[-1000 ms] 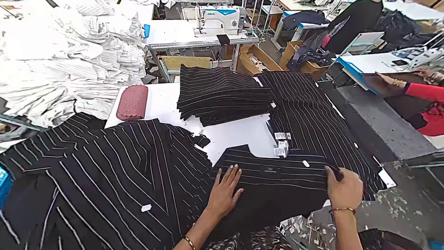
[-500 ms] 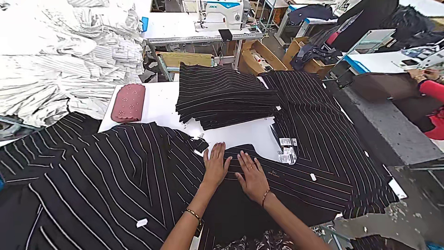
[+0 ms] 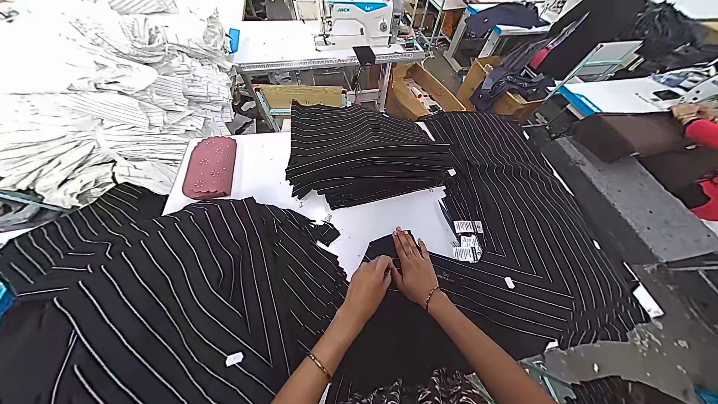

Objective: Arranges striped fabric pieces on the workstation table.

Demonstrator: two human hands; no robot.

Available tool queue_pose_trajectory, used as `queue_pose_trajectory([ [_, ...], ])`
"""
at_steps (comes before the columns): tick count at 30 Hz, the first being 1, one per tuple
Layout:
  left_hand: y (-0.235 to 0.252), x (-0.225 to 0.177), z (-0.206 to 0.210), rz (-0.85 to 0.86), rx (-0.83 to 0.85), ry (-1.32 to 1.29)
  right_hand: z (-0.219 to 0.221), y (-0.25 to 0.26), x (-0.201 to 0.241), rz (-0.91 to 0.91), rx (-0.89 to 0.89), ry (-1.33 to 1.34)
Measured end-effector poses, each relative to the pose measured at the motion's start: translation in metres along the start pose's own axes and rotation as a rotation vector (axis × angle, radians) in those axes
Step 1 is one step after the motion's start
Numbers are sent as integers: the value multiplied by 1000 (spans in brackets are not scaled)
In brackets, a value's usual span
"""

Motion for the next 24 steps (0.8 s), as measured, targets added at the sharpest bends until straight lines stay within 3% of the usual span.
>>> queue_pose_trajectory([
  [2,-3,3,6,-16,65,38,-2,0,0,15,41,2],
  [6,-1,27,-9,-132,383,110,-2,1,1,25,71,-7],
  [7,1,37,-17,-159,348,136,-1,1,0,20,52,-24],
  [10,6,67,-47,-327,35,249,2,2,-1,36,30,-16],
  [12,3,63,-53,-302,-139,265,2,2,-1,42,45,-12],
  [17,-51,9,18,36,-8,197,1,4,-1,38,22,-18],
  [20,-50,23,37,-8,-95,398,-1,7,-1,27,-8,-23],
  [24,-22,43,31,-96,-75,412,0,13,-3,33,-24,-19],
])
Point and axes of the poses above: each hand's wrist, its own y-axis towards the middle knuckle, its own z-axis out of the palm, x = y × z, the point moved 4 cm from there along y, towards the middle knuckle, and after that the axes turned 3 degrees about y, right-handed, at the moved point
